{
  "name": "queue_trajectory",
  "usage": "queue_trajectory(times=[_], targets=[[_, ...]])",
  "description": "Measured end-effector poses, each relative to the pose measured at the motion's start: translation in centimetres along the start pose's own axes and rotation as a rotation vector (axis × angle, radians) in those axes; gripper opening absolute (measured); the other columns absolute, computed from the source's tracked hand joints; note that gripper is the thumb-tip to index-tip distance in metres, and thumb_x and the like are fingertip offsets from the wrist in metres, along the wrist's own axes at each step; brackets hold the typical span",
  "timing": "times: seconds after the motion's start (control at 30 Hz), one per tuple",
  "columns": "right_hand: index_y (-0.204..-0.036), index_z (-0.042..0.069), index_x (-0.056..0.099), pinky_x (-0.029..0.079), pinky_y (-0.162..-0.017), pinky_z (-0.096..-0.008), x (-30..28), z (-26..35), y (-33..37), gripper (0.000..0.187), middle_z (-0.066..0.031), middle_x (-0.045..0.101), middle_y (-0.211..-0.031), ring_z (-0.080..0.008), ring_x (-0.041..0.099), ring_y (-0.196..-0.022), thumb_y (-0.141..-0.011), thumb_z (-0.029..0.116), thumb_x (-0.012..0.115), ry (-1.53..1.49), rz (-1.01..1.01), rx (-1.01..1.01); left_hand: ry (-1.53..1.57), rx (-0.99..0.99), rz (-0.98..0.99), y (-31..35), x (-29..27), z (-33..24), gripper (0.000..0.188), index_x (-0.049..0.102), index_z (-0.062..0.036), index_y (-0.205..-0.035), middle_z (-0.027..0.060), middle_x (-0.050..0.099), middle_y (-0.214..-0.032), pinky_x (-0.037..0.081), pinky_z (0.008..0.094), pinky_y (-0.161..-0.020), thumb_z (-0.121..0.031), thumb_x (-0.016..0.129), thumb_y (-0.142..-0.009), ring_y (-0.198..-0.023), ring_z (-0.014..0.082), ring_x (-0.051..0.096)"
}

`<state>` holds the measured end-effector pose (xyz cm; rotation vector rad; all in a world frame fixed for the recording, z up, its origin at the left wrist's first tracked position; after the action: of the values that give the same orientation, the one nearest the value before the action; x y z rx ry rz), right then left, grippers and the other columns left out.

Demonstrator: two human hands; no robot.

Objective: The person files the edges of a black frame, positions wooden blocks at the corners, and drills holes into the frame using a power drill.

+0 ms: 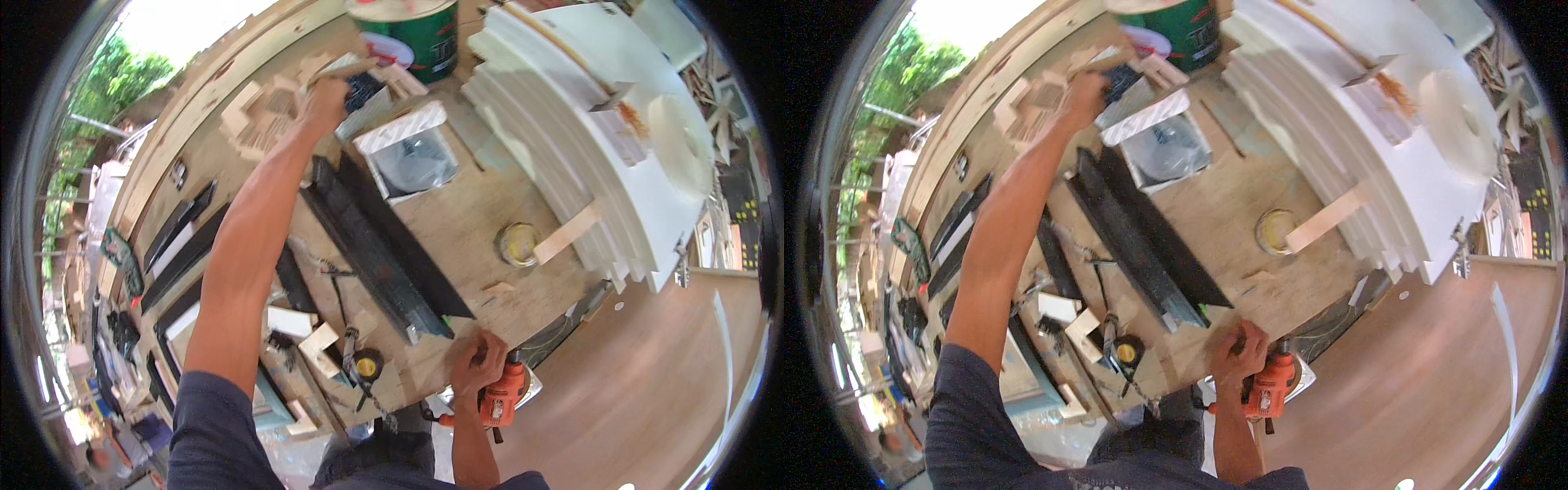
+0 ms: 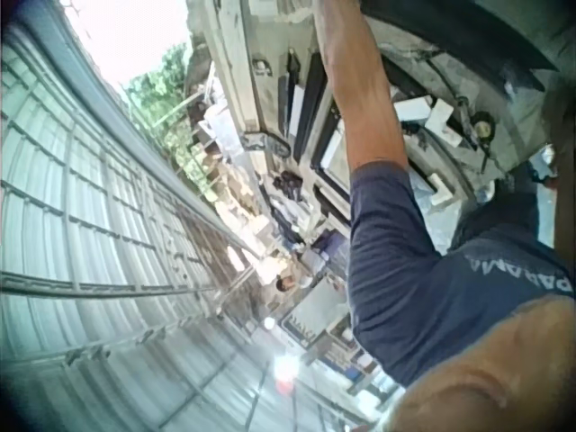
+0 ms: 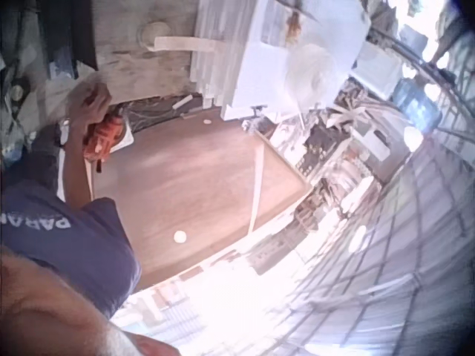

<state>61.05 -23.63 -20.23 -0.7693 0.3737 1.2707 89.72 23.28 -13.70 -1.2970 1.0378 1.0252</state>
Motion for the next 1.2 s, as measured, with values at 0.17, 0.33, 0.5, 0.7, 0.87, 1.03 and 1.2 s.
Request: queue_trajectory(times=[0.17,0.33,0.5,0.7,0.87,1.03,1.2], targets=[[-0.103,0.009,0.069,0.055,-0.07,-0.0402,0.2,-0.8,1.2,0.024,-0.0111,0.069,-0.098,-0.0315,0.069,-0.085,-0.079,0.008,0.066,0.022,0.067,0.058,0.177,-0.166,0.003,3.1,1.2,1.1,0.04,0.07,-0.0012,-0.106,0.0256,0.069,-0.103,0.053,0.0497,-0.092,0.012,0.065,-0.068,-0.107,0.045,0.065],[-0.103,0.011,0.07,0.056,-0.068,-0.0396,-0.5,-0.5,0.8,0.025,-0.0097,0.069,-0.097,-0.0292,0.069,-0.081,-0.078,0.008,0.067,0.04,-0.004,0.039,0.231,-0.129,-0.024,3.9,-0.6,-0.9,0.049,0.064,0.0043,-0.116,0.0277,0.06,-0.119,0.049,0.0498,-0.098,0.019,0.059,-0.069,-0.116,0.048,0.058],[-0.102,0.01,0.069,0.055,-0.066,-0.0396,-0.6,-0.1,0.5,0.023,-0.0102,0.068,-0.097,-0.0299,0.069,-0.08,-0.079,0.007,0.068,-0.005,0.005,0.039,0.151,-0.108,-0.004,4.4,-2.4,-2.6,0.041,0.063,0.0054,-0.11,0.0254,0.054,-0.126,0.048,0.0507,-0.099,0.017,0.059,-0.071,-0.12,0.0464,0.055],[-0.102,0.009,0.068,0.054,-0.065,-0.0399,-0.1,0.7,0.4,0.023,-0.0117,0.067,-0.096,-0.0318,0.068,-0.078,-0.078,0.006,0.068,0.016,-0.011,-0.009,0.053,-0.147,-0.075,5.2,-2.7,-1.7,0.039,0.06,0.0031,-0.114,0.0246,0.057,-0.124,0.05,0.054,-0.097,0.012,0.058,-0.077,-0.115,0.0457,0.059],[-0.102,0.009,0.069,0.055,-0.065,-0.0414,-0.3,-0.1,0.6,0.023,-0.0119,0.069,-0.097,-0.031,0.069,-0.08,-0.079,0.009,0.068,0.024,-0.036,0.027,-0.017,-0.222,-0.008,4.0,-0.2,-0.8,0.033,0.064,0.0002,-0.117,0.0262,0.065,-0.117,0.052,0.0535,-0.093,-0.001,0.061,-0.084,-0.109,0.0447,0.064],[-0.104,0.011,0.069,0.055,-0.066,-0.0388,-0.5,1.3,-0.2,0.026,-0.0092,0.068,-0.095,-0.0291,0.069,-0.08,-0.078,0.011,0.07,-0.013,0.0,0.016,0.05,-0.174,-0.097,7.6,-1.5,2.8,0.037,0.064,-0.0021,-0.13,0.0247,0.07,-0.116,0.05,0.051,-0.095,-0.018,0.062,-0.097,-0.111,0.0439,0.064],[-0.108,0.01,0.066,0.056,-0.072,-0.0428,-1.4,0.2,0.1,0.028,-0.0104,0.065,-0.099,-0.0335,0.068,-0.09,-0.08,0.012,0.07,-0.027,-0.011,0.032,0.244,-0.138,-0.037,9.3,-8.6,-3.2,0.035,0.067,-0.0017,-0.129,0.0212,0.07,-0.125,0.051,0.0445,-0.095,-0.017,0.064,-0.097,-0.113,0.0385,0.066]])
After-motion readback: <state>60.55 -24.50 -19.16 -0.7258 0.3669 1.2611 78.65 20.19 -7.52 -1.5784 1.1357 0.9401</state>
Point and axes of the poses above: each hand's wrist, its own y-axis away from the middle knuckle, its own x-axis out of the palm, z = x × y, the point moved 4 cm from there along -y, towards the middle knuckle
